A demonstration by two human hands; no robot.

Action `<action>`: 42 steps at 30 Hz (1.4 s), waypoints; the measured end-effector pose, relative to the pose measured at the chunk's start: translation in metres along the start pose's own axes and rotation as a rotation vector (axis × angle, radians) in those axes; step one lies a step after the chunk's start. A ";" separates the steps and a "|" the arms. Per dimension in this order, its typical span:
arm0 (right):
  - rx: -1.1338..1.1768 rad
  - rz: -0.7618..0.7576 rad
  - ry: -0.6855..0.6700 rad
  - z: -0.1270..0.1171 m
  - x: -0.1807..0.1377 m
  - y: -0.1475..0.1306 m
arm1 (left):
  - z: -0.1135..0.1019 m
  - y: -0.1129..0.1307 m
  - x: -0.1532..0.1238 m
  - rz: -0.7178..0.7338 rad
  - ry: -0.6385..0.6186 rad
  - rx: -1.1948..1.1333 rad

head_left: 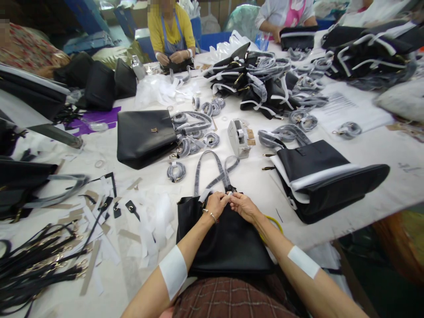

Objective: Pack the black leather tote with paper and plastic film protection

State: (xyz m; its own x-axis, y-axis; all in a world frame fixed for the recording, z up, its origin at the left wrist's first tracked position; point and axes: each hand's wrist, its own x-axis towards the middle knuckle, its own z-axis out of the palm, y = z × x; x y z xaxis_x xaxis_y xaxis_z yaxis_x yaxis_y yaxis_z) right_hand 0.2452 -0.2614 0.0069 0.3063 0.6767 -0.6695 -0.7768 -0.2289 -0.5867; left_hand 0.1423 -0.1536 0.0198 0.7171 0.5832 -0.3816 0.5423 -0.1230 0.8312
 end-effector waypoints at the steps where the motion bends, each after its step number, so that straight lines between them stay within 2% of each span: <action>1: -0.008 0.014 -0.005 -0.002 0.000 -0.001 | -0.001 -0.001 0.000 -0.009 -0.015 -0.002; 3: -0.021 0.026 -0.001 -0.003 0.001 0.000 | -0.004 -0.001 -0.001 -0.028 -0.026 -0.006; 7: -0.039 0.011 0.020 -0.003 0.004 0.002 | -0.008 0.000 -0.004 -0.051 0.028 -0.075; 12: -0.067 0.011 -0.001 -0.003 0.003 0.003 | -0.010 0.000 -0.004 -0.134 -0.083 -0.194; 19: -0.078 -0.017 -0.049 -0.003 -0.006 -0.002 | -0.007 -0.005 0.001 -0.230 -0.090 -0.333; 26: -0.128 -0.142 0.014 0.005 -0.003 0.002 | -0.006 0.005 0.003 -0.366 -0.182 -0.588; 29: -0.185 -0.193 0.057 0.008 0.000 0.007 | -0.009 0.011 0.003 -0.451 -0.268 -0.695; 33: -0.260 -0.194 0.083 0.009 0.000 0.008 | -0.014 0.011 0.006 -0.552 -0.352 -0.811; 38: -0.326 -0.128 0.082 0.008 0.002 0.002 | -0.013 0.005 0.007 -0.585 -0.319 -0.894; 42: -0.355 -0.080 0.101 0.009 0.003 -0.004 | -0.009 0.002 0.004 -0.532 -0.252 -0.926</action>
State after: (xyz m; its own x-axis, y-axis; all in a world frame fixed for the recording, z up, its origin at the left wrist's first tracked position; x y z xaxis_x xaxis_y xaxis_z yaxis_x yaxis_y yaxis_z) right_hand 0.2442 -0.2515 0.0112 0.4245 0.6341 -0.6463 -0.5147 -0.4183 -0.7484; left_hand 0.1421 -0.1443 0.0234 0.6148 0.1892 -0.7656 0.3456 0.8080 0.4772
